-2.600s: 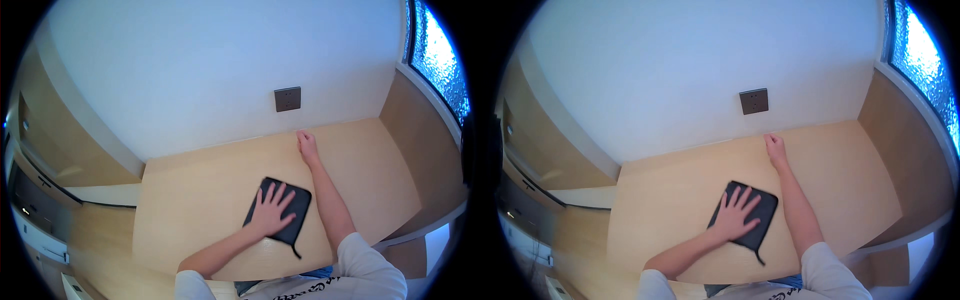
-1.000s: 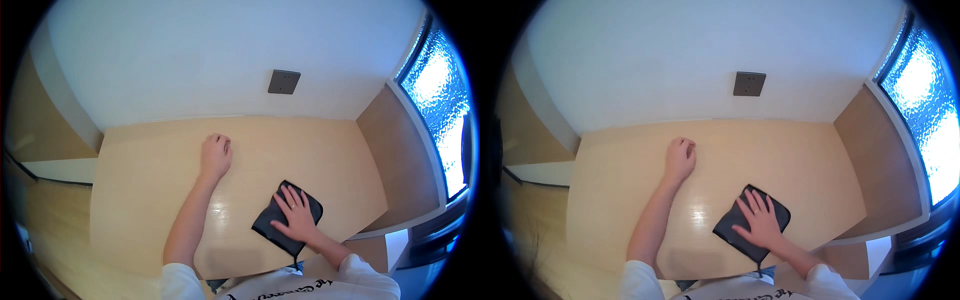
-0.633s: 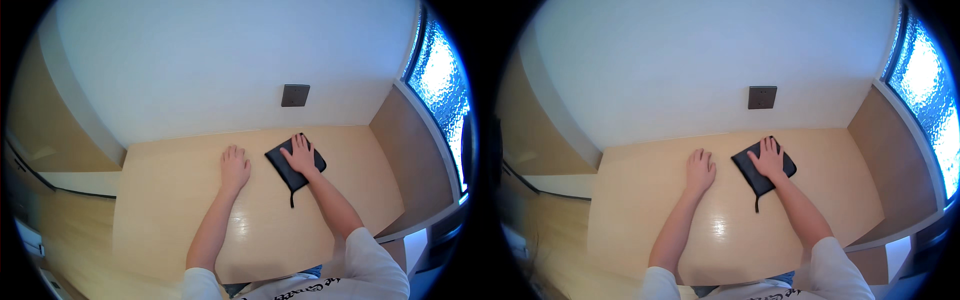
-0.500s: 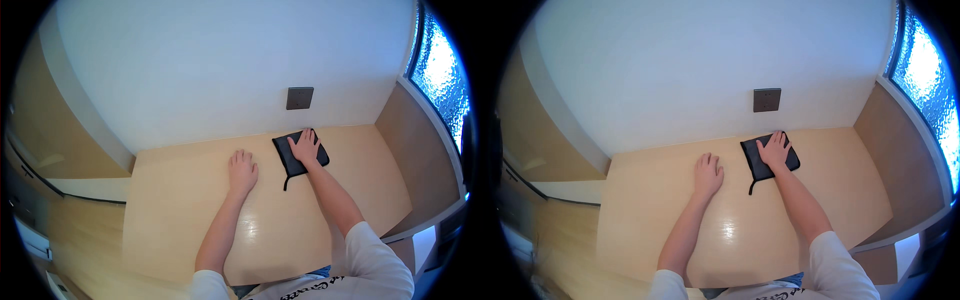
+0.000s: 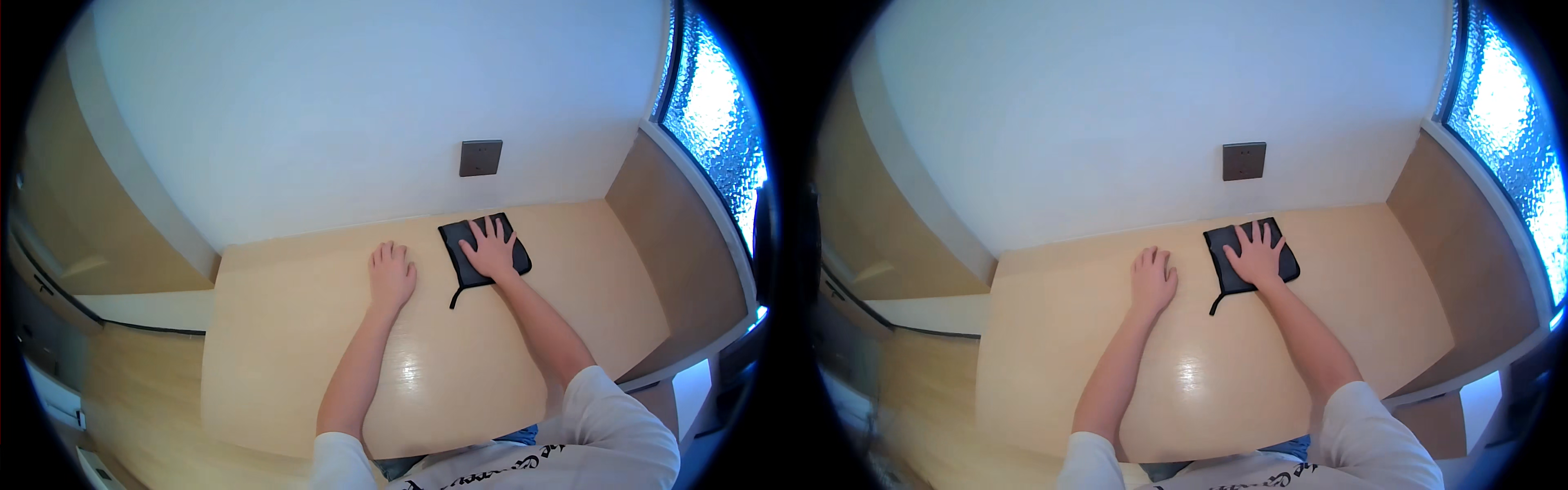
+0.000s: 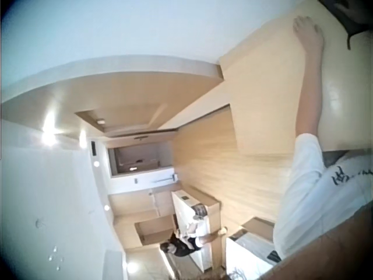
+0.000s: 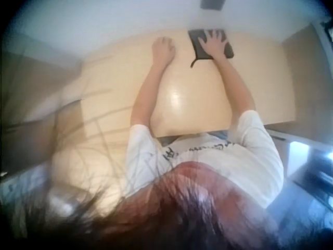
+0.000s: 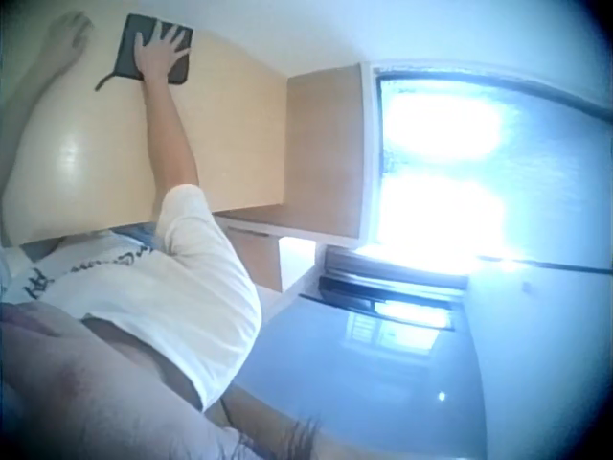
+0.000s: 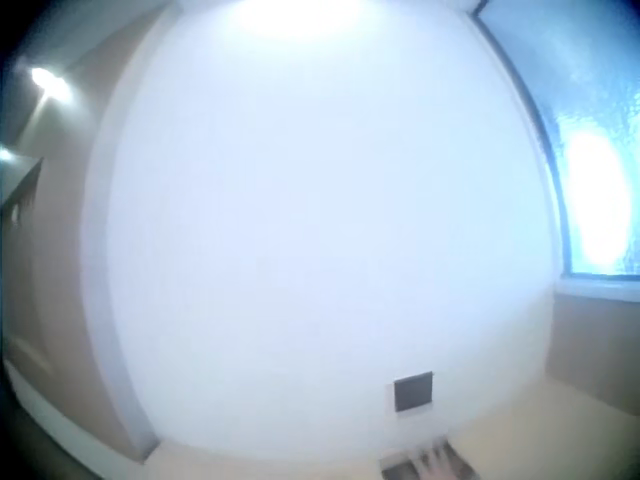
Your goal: The person wipes a small black pouch with a dark cloth by hand on a light wood desk surface.
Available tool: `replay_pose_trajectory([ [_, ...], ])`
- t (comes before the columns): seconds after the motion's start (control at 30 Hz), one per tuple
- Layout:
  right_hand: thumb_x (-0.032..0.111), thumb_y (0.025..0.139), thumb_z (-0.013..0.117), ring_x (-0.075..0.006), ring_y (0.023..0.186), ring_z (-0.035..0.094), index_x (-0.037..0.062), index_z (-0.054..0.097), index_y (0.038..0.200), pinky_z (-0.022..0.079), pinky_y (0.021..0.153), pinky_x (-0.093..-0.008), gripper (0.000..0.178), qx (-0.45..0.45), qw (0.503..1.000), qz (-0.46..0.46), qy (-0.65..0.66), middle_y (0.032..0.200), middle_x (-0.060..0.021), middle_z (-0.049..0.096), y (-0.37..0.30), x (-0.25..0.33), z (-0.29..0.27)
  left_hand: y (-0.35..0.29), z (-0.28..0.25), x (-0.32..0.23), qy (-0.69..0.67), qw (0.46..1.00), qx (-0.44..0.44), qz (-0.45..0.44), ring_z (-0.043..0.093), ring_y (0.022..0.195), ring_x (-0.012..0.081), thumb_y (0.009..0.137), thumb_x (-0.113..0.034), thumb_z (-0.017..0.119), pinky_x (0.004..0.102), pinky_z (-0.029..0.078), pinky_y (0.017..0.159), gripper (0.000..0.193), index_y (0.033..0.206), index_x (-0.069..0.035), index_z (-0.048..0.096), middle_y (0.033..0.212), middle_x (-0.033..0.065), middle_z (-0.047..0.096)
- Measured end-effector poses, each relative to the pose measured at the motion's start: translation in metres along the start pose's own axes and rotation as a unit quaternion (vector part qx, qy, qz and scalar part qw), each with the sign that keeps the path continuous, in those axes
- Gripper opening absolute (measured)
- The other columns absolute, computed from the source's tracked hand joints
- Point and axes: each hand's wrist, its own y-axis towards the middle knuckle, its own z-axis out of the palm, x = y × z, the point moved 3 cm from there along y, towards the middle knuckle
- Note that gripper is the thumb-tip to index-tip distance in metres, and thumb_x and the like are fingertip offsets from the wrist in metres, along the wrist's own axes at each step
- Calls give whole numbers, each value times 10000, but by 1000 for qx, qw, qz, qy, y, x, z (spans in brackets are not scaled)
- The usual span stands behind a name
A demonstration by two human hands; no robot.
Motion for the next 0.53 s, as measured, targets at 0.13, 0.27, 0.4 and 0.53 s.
replay_pose_trajectory([
  [0.13, 589, 938, 434, -372, 1468, 187, 195, 381, 1490, 115, 1119, -691, 681, -2, 997, -75, -2, 1575, -158, 259, -56, -10, -3, -2, 4, -1, 5, 1000, -8, 5, 432, 1272, 368, 816, -191, 643, 489, 324, 1084, 388, 1161, -16, 606, 1290, 203, 527],
  [0.27, 540, 915, 520, -381, 1450, 215, 157, 405, 1466, 143, 1109, -691, 681, -24, 989, -143, 4, 1547, -171, 294, -132, -20, -18, -3, 1, -3, 1, 1000, 2, 0, 431, 1273, 373, 816, -194, 646, 491, 324, 1084, 393, 1165, -17, 604, 1296, 208, 522],
  [0.4, 511, 872, 587, -386, 1442, 232, 94, 413, 1449, 164, 1098, -687, 733, 9, 985, -173, -2, 1530, -189, 311, -208, -26, -45, -5, 5, -4, 2, 1000, 2, -1, 430, 1275, 375, 817, -200, 647, 495, 324, 1083, 402, 1172, -18, 600, 1298, 211, 518],
  [0.53, 490, 857, 604, -409, 1464, 191, 74, 392, 1460, 124, 1105, -691, 763, 86, 979, -185, 19, 1554, -194, 279, -266, -33, -52, -7, 1, 1, 23, 1000, 10, -4, 416, 1294, 374, 834, -212, 641, 499, 305, 1105, 412, 1198, -27, 587, 1330, 212, 505],
])
